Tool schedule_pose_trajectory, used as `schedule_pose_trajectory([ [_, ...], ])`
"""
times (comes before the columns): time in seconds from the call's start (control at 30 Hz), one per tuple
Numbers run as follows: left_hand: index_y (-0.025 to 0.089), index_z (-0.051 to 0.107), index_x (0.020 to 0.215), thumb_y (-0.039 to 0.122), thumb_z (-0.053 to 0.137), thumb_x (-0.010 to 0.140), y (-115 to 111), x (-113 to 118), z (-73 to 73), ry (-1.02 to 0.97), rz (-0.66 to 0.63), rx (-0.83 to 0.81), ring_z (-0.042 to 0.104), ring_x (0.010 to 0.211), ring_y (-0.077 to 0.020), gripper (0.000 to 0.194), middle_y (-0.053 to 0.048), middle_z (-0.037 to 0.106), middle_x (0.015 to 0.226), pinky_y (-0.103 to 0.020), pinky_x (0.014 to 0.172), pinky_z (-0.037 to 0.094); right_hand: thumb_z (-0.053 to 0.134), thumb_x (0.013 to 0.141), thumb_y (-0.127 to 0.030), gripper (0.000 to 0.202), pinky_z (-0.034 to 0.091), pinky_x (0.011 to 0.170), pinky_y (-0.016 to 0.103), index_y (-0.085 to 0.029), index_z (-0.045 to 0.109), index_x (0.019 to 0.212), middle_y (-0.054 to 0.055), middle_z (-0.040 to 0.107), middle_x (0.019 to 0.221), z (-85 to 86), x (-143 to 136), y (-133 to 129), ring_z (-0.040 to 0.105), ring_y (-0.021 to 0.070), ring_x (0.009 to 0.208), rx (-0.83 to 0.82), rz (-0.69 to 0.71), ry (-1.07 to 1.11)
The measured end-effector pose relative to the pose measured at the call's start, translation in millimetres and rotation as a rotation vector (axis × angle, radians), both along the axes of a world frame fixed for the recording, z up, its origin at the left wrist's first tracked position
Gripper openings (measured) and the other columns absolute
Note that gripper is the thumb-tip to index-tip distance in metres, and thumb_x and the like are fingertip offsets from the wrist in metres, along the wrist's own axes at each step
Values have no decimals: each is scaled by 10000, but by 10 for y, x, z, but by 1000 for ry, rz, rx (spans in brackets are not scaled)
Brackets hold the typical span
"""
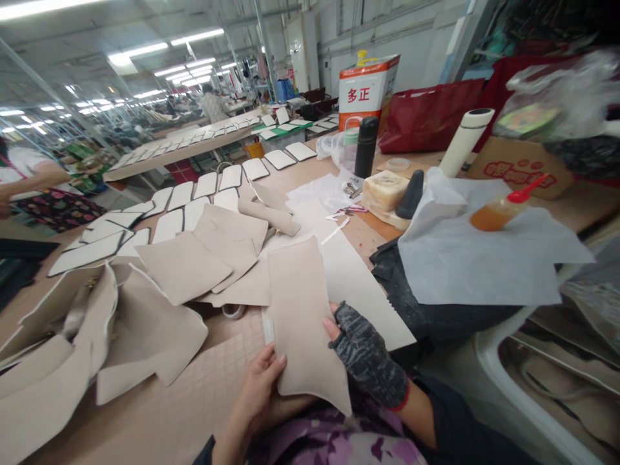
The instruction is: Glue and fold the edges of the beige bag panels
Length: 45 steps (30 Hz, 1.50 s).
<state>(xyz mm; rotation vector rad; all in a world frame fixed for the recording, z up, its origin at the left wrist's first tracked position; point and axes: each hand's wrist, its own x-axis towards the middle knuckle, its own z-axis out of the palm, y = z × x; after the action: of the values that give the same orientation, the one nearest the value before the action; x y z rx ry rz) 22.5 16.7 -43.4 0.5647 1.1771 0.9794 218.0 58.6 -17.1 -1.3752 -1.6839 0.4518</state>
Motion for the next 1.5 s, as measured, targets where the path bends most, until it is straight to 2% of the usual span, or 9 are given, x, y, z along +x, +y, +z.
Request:
schedule_pose_trajectory([
  [0.17,171,657,996,311,772,602,-63,68,-10,45,16,-41,653,887,-287,434,-95,714,929,-381,748,526,365,915,-380,378,469,566,279,-191,571,661,56,613,606,39,137,138,584,173,566,112,-95,-266],
  [0.27,183,648,1009,306,767,612,-114,118,-34,2,45,-51,661,845,-287,433,-86,721,874,-381,697,533,343,916,-355,396,434,549,275,-209,508,587,37,568,555,52,199,179,545,159,532,150,-60,-234],
  [0.4,185,663,992,297,766,618,-151,163,-44,-44,2,-58,667,819,-275,404,-89,721,862,-372,707,527,371,909,-371,376,415,514,258,-220,441,573,-4,517,514,103,231,174,511,134,492,-14,70,75],
  [0.5,186,672,984,321,771,601,-167,174,-29,-26,60,-52,669,799,-275,418,-88,721,852,-374,704,527,406,896,-404,319,432,528,243,-212,484,653,-12,548,571,147,255,191,529,128,527,-140,126,234],
  [0.77,168,679,983,336,754,627,-230,129,-55,36,-1,-6,650,848,-285,400,-84,717,822,-378,750,509,489,841,-415,264,447,585,261,-193,519,701,12,582,629,233,393,385,555,142,581,-29,-57,75],
  [1.0,164,664,1038,356,682,720,-249,56,-96,105,-181,75,614,948,-272,372,-88,697,988,-375,851,463,410,867,-354,287,454,589,306,-195,511,649,60,597,607,262,465,477,572,184,585,175,-76,-31],
  [1.17,168,661,1056,387,660,734,-261,56,-94,134,-208,99,599,980,-275,389,-88,686,1030,-381,879,447,439,872,-383,276,431,561,262,-207,494,667,10,560,576,315,490,490,535,145,545,60,-32,26],
  [1.37,168,684,1008,397,672,719,-269,97,-23,200,-239,108,610,948,-271,369,-82,697,1001,-348,827,466,384,876,-350,341,425,593,296,-204,466,580,46,535,566,303,518,523,516,166,568,161,-87,-137],
  [1.5,154,688,982,382,709,682,-294,168,-27,98,-176,53,629,916,-273,377,-91,711,946,-343,791,484,445,829,-404,344,463,616,306,-198,511,562,51,557,565,309,607,569,543,169,576,16,-22,26],
])
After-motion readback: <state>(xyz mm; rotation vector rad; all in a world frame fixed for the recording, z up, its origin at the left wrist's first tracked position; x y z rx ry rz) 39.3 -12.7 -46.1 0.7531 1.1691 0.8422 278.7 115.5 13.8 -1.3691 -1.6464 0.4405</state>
